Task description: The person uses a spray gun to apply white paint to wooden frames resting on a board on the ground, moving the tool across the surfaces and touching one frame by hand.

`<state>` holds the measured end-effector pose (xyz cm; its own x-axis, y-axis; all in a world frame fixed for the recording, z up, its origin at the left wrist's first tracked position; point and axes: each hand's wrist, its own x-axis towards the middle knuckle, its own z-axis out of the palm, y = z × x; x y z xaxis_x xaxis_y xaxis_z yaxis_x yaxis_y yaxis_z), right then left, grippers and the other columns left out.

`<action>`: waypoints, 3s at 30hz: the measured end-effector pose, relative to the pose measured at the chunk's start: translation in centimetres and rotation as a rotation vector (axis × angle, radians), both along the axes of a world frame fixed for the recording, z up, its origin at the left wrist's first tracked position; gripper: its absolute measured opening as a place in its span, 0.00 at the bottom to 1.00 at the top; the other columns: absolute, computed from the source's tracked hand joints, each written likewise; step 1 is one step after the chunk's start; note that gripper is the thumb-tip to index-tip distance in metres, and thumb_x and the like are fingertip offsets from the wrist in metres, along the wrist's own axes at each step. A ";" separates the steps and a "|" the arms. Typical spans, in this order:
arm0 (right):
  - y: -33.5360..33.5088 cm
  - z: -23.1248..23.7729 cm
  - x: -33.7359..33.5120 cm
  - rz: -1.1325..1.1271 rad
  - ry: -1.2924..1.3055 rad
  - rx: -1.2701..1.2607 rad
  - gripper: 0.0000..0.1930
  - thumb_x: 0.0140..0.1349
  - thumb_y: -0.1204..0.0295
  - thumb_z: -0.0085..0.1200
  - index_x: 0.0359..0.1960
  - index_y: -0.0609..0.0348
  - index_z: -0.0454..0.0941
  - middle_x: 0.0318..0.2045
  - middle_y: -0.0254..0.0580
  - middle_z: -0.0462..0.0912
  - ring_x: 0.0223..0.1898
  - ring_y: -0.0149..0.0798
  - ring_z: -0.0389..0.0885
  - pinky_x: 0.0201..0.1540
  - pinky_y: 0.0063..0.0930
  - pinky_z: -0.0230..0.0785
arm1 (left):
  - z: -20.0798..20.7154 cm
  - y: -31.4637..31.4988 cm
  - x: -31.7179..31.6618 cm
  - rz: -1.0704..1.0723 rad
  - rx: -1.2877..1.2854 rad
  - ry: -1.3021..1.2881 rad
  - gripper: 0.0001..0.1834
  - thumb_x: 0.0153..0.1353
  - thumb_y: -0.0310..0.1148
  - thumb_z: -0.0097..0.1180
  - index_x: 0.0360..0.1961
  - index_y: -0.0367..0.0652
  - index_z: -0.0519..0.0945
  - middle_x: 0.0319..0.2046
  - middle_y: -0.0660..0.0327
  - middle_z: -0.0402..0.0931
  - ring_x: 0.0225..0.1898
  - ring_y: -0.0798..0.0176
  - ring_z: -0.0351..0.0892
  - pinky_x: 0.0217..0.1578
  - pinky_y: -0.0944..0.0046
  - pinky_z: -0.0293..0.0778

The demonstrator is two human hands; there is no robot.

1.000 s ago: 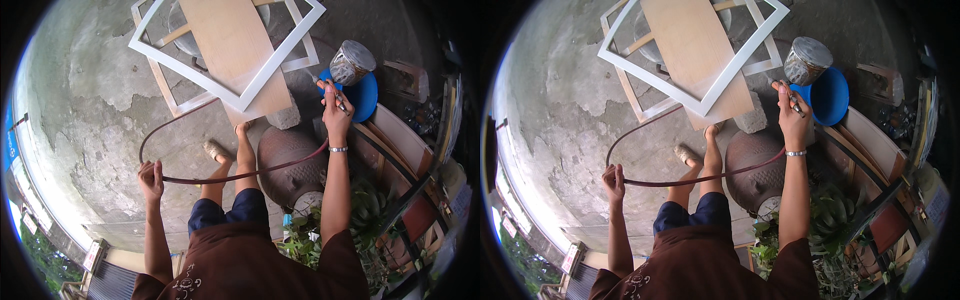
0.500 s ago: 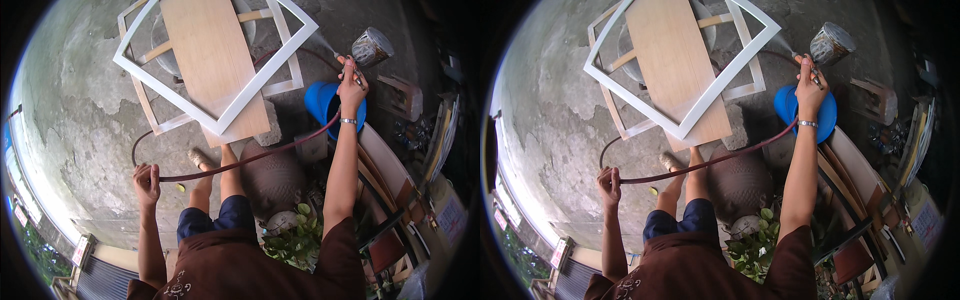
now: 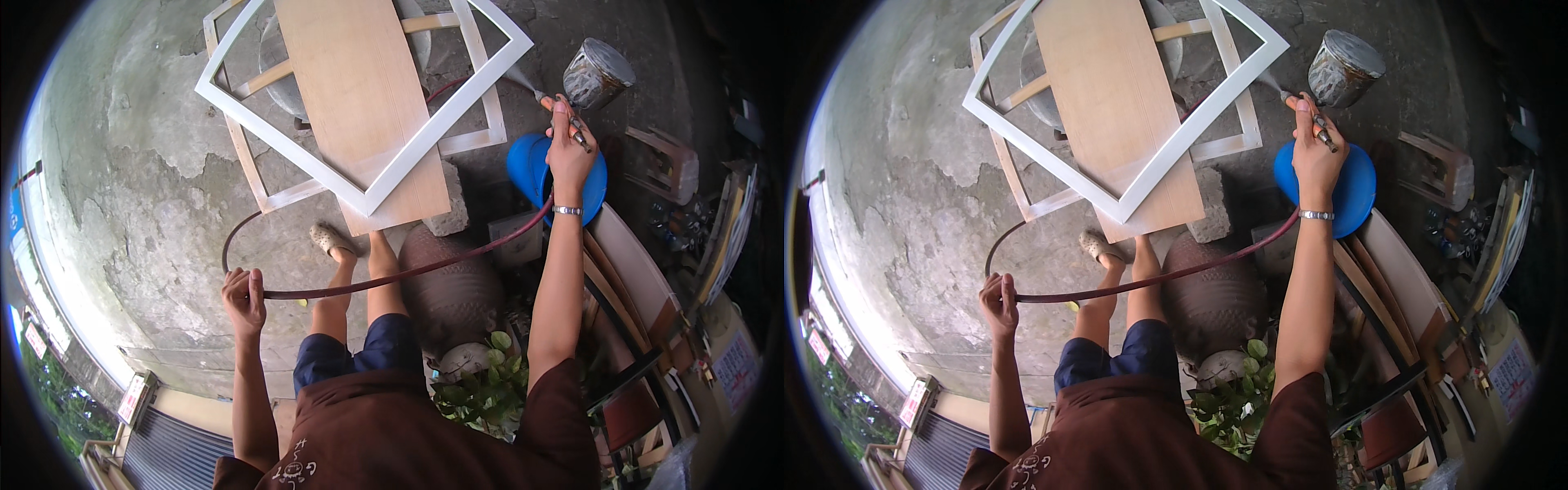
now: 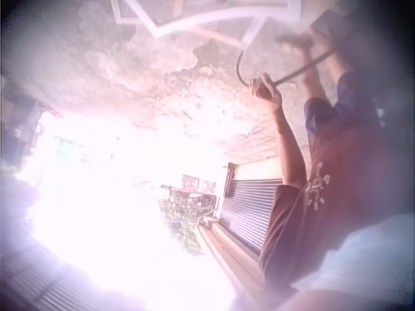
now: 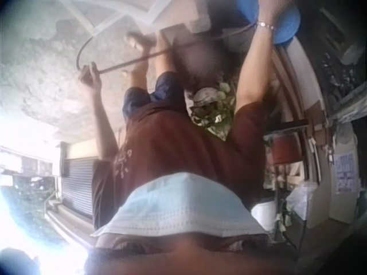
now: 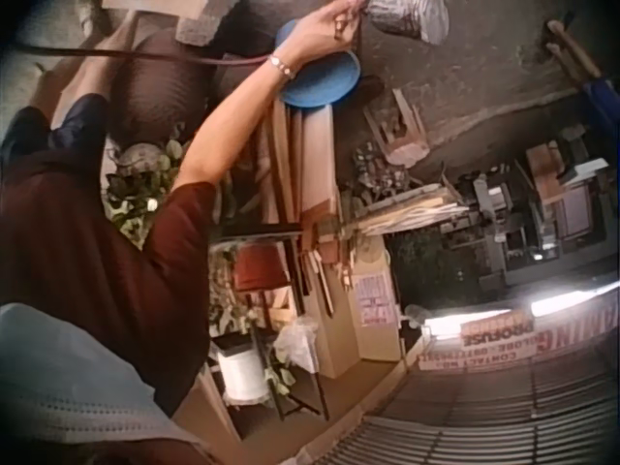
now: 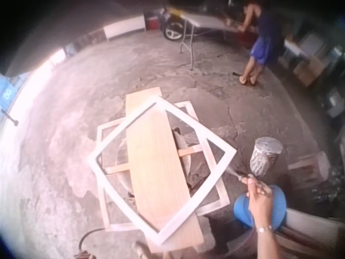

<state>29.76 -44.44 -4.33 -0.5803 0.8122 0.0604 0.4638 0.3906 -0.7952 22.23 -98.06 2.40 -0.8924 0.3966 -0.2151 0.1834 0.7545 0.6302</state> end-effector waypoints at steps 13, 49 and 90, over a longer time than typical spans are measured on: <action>-13.3 3.4 5.0 0.025 -0.121 -0.130 0.17 0.73 0.62 0.55 0.47 0.65 0.87 0.32 0.40 0.87 0.21 0.27 0.77 0.24 0.24 0.68 | 1.1 -7.4 0.5 0.051 0.027 0.029 0.27 0.73 0.30 0.51 0.14 0.36 0.61 0.13 0.58 0.56 0.20 0.58 0.52 0.28 0.58 0.52; -22.1 3.2 8.9 0.250 -0.170 -0.111 0.15 0.74 0.67 0.53 0.48 0.67 0.85 0.37 0.42 0.90 0.27 0.28 0.84 0.31 0.24 0.75 | 1.4 -12.0 1.6 0.003 0.089 0.106 0.27 0.72 0.27 0.51 0.12 0.36 0.62 0.12 0.58 0.57 0.18 0.59 0.53 0.28 0.59 0.53; -8.8 1.3 6.0 -0.015 -0.071 -0.188 0.20 0.72 0.57 0.57 0.49 0.64 0.86 0.25 0.35 0.83 0.17 0.24 0.72 0.18 0.21 0.63 | 0.8 -2.2 -0.4 0.037 0.050 0.076 0.27 0.71 0.28 0.50 0.12 0.37 0.64 0.12 0.59 0.59 0.20 0.58 0.55 0.29 0.59 0.54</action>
